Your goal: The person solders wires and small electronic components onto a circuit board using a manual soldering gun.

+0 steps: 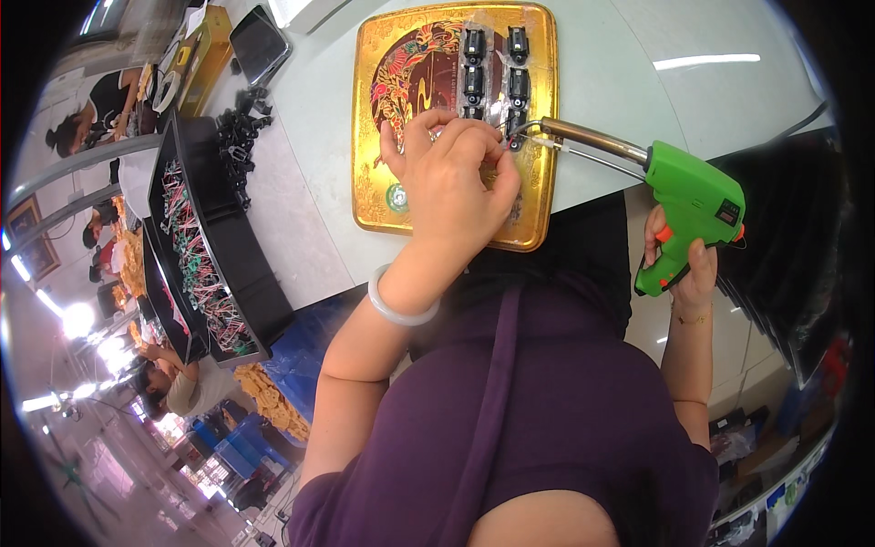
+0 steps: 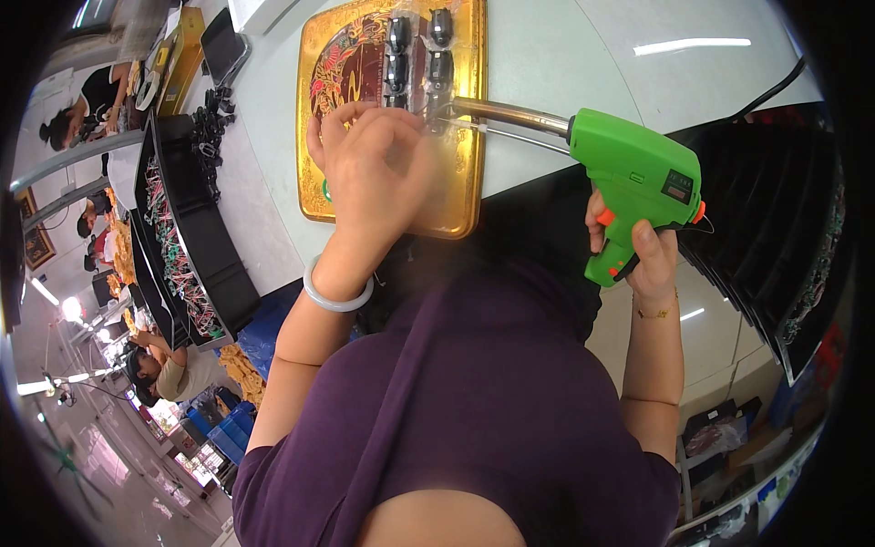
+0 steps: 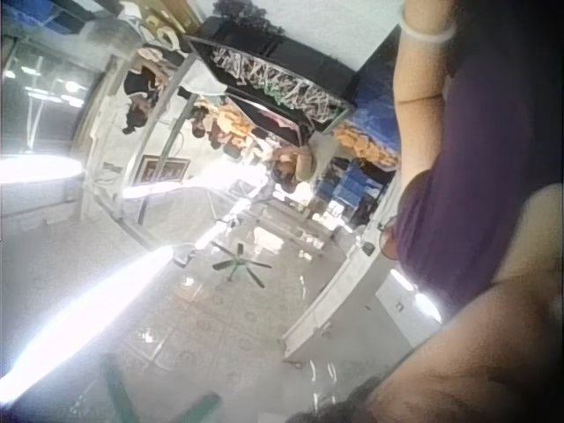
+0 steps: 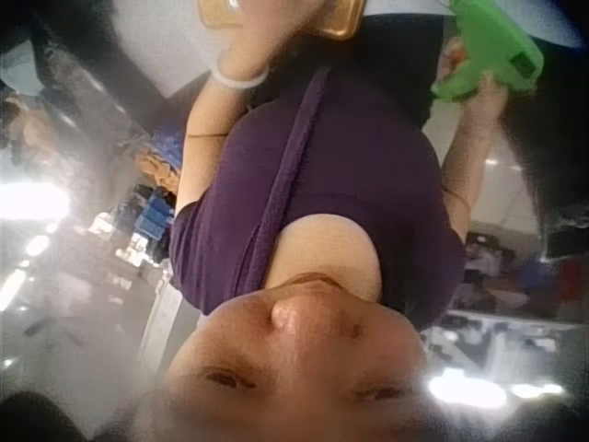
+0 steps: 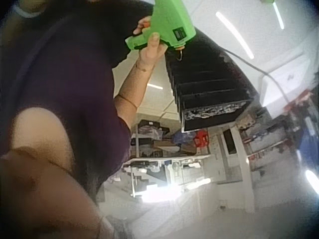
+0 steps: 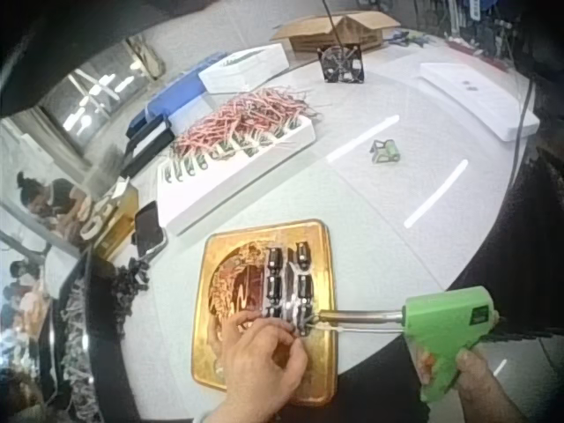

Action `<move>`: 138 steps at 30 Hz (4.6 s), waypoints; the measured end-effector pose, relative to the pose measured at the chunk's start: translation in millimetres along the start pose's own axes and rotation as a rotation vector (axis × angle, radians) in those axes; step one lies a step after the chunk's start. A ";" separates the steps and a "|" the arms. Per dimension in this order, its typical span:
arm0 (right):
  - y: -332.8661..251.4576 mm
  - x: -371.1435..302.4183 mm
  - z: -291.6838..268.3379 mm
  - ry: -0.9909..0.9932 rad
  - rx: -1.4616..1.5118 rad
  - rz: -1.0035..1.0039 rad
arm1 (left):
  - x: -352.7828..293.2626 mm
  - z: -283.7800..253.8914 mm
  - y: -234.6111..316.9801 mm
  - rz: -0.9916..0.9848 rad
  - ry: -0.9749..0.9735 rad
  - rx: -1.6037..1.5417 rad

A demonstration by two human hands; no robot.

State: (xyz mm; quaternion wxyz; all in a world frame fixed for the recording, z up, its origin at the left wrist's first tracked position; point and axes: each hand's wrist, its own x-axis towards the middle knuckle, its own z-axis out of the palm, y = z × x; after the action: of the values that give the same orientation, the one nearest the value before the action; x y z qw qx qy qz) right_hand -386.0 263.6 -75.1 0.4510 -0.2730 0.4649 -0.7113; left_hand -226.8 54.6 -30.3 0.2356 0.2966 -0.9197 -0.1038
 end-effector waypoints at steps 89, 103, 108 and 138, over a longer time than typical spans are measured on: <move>16.2 83.3 62.5 -0.287 0.684 0.021 | -170.6 -311.0 -250.9 -0.584 1.067 -1.222; 24.3 76.2 54.8 -0.116 0.639 0.022 | -138.9 -244.8 -161.5 -0.553 0.569 0.767; 20.8 74.1 71.8 -0.051 0.572 -0.017 | -92.8 -111.0 -70.2 -0.520 -0.060 -0.222; -6.9 90.4 25.4 0.195 0.572 -0.152 | 272.8 19.4 -153.9 0.443 0.170 0.395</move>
State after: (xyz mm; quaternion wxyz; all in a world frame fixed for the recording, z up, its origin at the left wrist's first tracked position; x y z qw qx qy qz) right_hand -408.3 173.2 -61.0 0.4082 -0.0996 0.2650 -0.8679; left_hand -354.5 -230.1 3.4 0.2664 0.1368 -0.9412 0.1563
